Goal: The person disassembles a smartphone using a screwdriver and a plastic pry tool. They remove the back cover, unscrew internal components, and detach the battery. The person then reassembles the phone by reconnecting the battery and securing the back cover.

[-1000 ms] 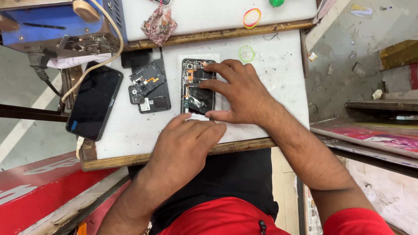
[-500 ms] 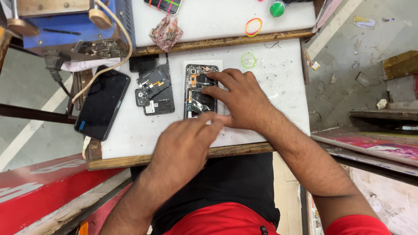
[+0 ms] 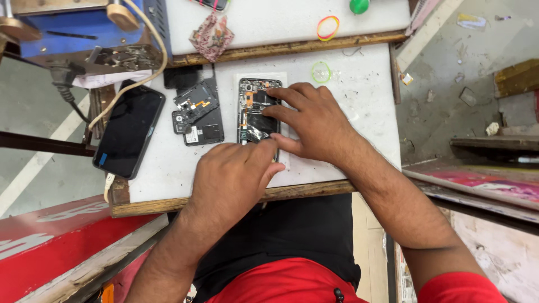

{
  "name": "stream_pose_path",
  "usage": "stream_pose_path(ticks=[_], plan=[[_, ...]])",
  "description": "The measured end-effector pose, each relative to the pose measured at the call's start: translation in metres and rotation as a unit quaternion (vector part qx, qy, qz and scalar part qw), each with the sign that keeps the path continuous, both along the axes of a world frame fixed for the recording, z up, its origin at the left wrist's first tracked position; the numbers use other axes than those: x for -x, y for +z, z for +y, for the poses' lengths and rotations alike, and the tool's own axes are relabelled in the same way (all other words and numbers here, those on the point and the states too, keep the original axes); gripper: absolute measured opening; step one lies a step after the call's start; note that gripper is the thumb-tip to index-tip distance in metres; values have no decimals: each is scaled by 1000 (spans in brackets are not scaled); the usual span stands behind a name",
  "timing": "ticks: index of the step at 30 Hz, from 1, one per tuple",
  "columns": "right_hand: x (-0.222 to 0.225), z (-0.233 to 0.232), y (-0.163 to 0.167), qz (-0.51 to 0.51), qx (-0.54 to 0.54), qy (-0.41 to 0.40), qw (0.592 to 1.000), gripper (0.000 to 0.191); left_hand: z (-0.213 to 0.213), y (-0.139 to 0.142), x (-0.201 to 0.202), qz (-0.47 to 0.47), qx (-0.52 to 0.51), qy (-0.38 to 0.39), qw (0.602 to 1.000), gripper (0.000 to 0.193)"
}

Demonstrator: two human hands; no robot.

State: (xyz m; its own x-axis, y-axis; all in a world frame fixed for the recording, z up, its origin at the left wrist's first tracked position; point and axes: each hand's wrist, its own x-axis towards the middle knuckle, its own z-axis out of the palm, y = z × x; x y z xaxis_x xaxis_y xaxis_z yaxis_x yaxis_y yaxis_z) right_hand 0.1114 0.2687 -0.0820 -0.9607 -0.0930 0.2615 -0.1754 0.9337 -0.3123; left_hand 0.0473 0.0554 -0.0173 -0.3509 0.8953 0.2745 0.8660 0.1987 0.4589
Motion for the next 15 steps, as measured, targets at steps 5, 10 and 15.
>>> stream_pose_path(ticks=[5, 10, 15], plan=[[2, 2, -1, -7, 14, -8, 1000, 44, -3, -3, 2, -35, -7, -60, 998, 23], [7, 7, -2, 5, 31, 8, 999, 39, -4, -5, 1, 2, -66, -11, 998, 21], [10, 10, -5, 12, 97, -8, 995, 35, -4, -4, 4, 3, 65, -18, 998, 18]])
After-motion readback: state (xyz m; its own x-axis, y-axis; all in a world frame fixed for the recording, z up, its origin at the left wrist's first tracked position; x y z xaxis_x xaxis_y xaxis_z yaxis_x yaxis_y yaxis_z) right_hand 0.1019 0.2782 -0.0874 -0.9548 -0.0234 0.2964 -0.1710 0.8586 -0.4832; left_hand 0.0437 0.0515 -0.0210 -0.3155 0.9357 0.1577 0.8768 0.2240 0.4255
